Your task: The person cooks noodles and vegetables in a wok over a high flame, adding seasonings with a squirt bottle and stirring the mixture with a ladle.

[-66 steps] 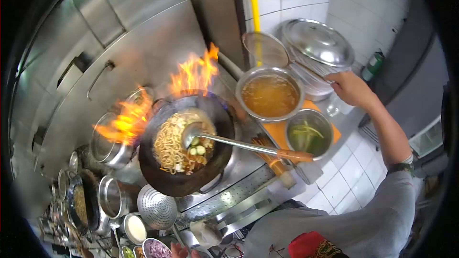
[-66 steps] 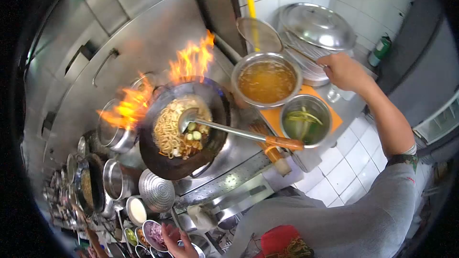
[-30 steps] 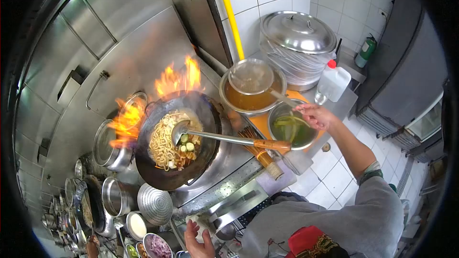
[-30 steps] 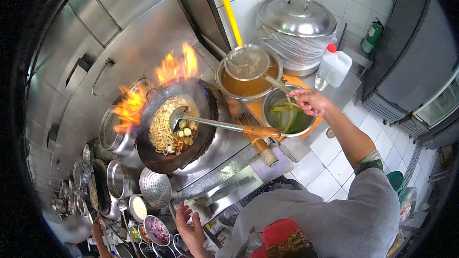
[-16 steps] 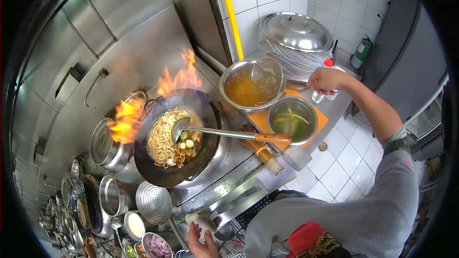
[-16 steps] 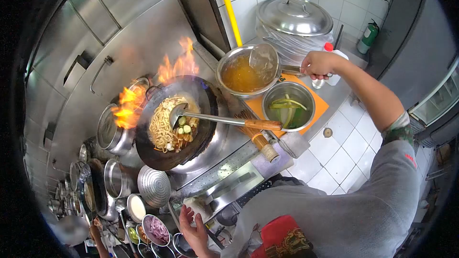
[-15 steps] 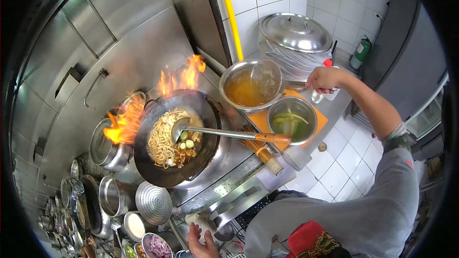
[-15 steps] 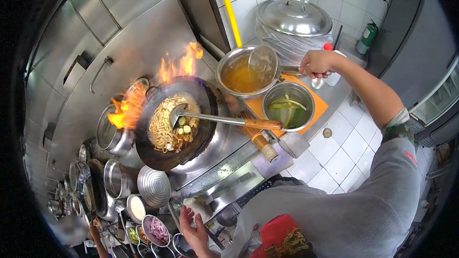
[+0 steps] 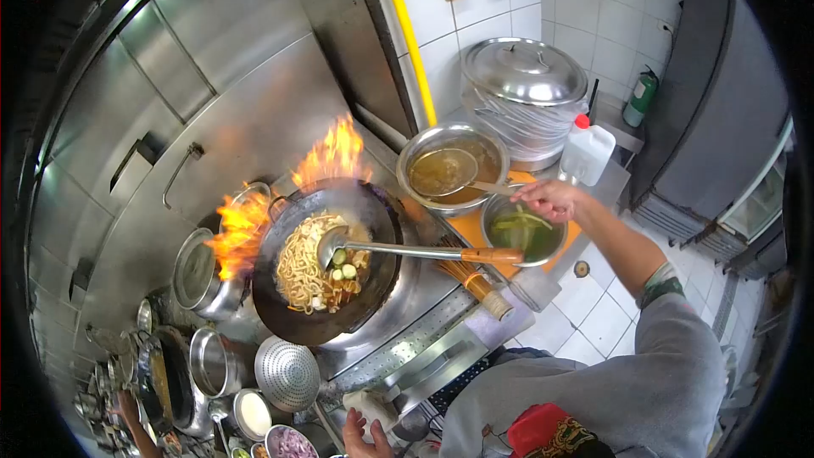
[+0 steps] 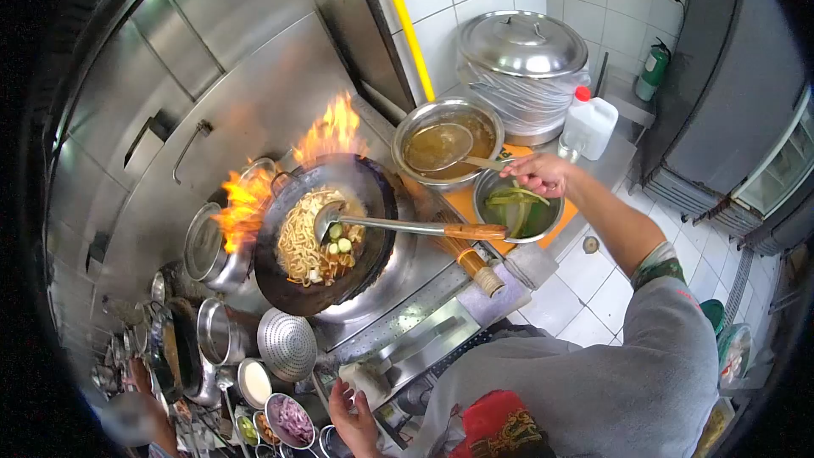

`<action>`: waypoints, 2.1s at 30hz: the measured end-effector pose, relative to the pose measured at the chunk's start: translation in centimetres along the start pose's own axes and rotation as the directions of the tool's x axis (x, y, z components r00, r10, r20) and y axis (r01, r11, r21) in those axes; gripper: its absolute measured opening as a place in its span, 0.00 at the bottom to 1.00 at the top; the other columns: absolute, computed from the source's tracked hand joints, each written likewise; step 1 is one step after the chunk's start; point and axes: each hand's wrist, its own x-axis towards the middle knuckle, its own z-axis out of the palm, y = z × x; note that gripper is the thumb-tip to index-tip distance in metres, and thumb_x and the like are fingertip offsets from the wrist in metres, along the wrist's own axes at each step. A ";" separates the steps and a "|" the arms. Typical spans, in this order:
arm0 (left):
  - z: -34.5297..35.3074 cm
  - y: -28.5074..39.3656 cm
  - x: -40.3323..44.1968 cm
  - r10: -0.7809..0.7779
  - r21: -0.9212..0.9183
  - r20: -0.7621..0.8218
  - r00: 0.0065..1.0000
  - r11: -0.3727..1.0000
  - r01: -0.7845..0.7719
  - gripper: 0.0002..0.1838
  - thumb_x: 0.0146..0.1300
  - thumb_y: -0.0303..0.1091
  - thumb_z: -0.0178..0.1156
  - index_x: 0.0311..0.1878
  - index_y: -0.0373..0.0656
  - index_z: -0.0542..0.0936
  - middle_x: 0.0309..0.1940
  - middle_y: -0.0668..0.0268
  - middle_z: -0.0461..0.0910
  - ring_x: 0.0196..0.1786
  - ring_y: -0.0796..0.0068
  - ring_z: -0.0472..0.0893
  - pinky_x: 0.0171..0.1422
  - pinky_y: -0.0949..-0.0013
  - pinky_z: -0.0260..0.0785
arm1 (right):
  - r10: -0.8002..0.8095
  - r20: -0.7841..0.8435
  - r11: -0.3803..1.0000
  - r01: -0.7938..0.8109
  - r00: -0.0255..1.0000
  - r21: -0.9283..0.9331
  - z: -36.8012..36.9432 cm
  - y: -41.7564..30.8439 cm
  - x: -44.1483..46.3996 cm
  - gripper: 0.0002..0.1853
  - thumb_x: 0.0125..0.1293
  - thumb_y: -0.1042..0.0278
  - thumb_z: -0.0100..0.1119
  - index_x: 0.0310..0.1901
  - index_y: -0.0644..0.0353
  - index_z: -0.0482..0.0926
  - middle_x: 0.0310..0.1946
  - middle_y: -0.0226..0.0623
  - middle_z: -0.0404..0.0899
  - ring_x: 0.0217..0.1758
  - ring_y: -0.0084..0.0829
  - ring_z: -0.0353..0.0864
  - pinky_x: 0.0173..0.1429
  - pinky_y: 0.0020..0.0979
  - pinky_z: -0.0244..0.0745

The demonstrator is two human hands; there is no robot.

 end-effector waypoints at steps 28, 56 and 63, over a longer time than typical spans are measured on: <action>0.5 -1.1 -0.3 0.040 -0.055 0.031 0.999 0.998 -0.038 0.25 0.64 0.27 0.63 0.65 0.37 0.75 0.51 0.55 0.82 0.48 0.64 0.82 0.50 0.63 0.75 | -0.208 -0.248 0.796 0.017 0.946 -0.605 -0.3 -3.0 -5.3 0.14 0.65 0.71 0.57 0.52 0.61 0.81 0.20 0.28 0.77 0.13 0.19 0.68 0.15 0.26 0.62; 0.9 0.9 0.0 0.028 -0.039 0.073 0.997 0.999 -0.025 0.24 0.61 0.27 0.66 0.62 0.38 0.78 0.48 0.56 0.83 0.48 0.62 0.83 0.51 0.62 0.74 | -0.130 -0.081 0.975 0.112 0.988 -0.194 -4.5 0.2 -2.1 0.12 0.70 0.71 0.59 0.54 0.61 0.81 0.19 0.24 0.74 0.12 0.14 0.65 0.14 0.21 0.55; 1.4 0.4 0.2 0.011 -0.029 0.119 0.993 1.000 -0.008 0.24 0.61 0.27 0.66 0.62 0.38 0.78 0.48 0.55 0.83 0.48 0.61 0.84 0.52 0.61 0.75 | -0.221 -0.237 0.525 -0.089 0.946 -0.847 0.1 -7.2 -8.0 0.11 0.67 0.70 0.55 0.46 0.65 0.83 0.20 0.32 0.79 0.14 0.23 0.72 0.18 0.29 0.68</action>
